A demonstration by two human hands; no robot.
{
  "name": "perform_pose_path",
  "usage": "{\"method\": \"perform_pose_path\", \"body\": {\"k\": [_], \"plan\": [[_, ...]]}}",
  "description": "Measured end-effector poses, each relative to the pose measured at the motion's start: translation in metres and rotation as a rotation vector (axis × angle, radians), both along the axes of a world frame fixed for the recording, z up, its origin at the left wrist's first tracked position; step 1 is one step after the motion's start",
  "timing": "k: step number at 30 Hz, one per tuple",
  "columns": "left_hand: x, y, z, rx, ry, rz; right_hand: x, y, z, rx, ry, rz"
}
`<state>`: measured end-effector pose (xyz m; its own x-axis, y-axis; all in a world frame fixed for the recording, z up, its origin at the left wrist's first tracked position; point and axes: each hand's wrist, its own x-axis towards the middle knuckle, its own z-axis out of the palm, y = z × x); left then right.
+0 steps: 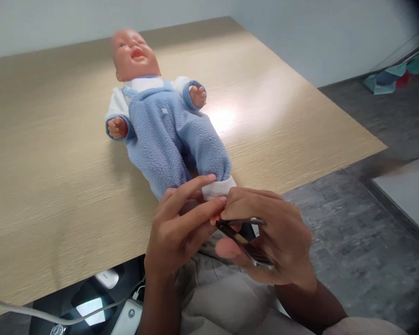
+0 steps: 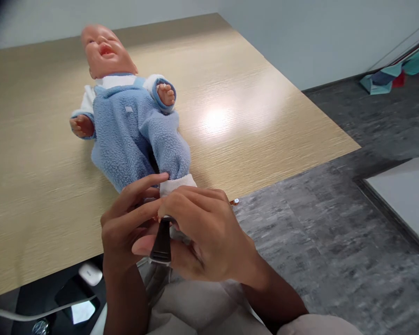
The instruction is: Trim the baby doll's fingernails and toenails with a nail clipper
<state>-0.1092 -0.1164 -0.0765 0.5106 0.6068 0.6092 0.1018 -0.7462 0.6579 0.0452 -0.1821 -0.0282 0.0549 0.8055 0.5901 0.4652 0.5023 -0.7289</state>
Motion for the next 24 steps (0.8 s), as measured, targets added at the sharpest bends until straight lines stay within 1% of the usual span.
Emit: {"method": "perform_pose_path", "body": {"k": [4,8,12,18,24], "plan": [[-0.0006,0.0019,0.0023,0.015,0.013,-0.017,-0.0002,-0.0005,0.0011,-0.032,-0.074,-0.048],[-0.0013,0.0035,0.0045,0.049,0.058,-0.026,-0.0028,0.0012,0.0009,-0.008,-0.145,-0.074],[-0.0015,0.0036,0.0041,0.053,0.06,-0.008,-0.0061,0.003,-0.0004,0.016,-0.209,-0.097],[-0.0028,0.0043,0.0046,0.059,0.065,-0.023,-0.0063,0.0034,-0.0026,-0.006,-0.257,-0.061],[-0.0035,0.0054,0.0051,0.055,0.07,-0.024,-0.0054,0.0025,0.0,-0.015,-0.277,-0.062]]}}
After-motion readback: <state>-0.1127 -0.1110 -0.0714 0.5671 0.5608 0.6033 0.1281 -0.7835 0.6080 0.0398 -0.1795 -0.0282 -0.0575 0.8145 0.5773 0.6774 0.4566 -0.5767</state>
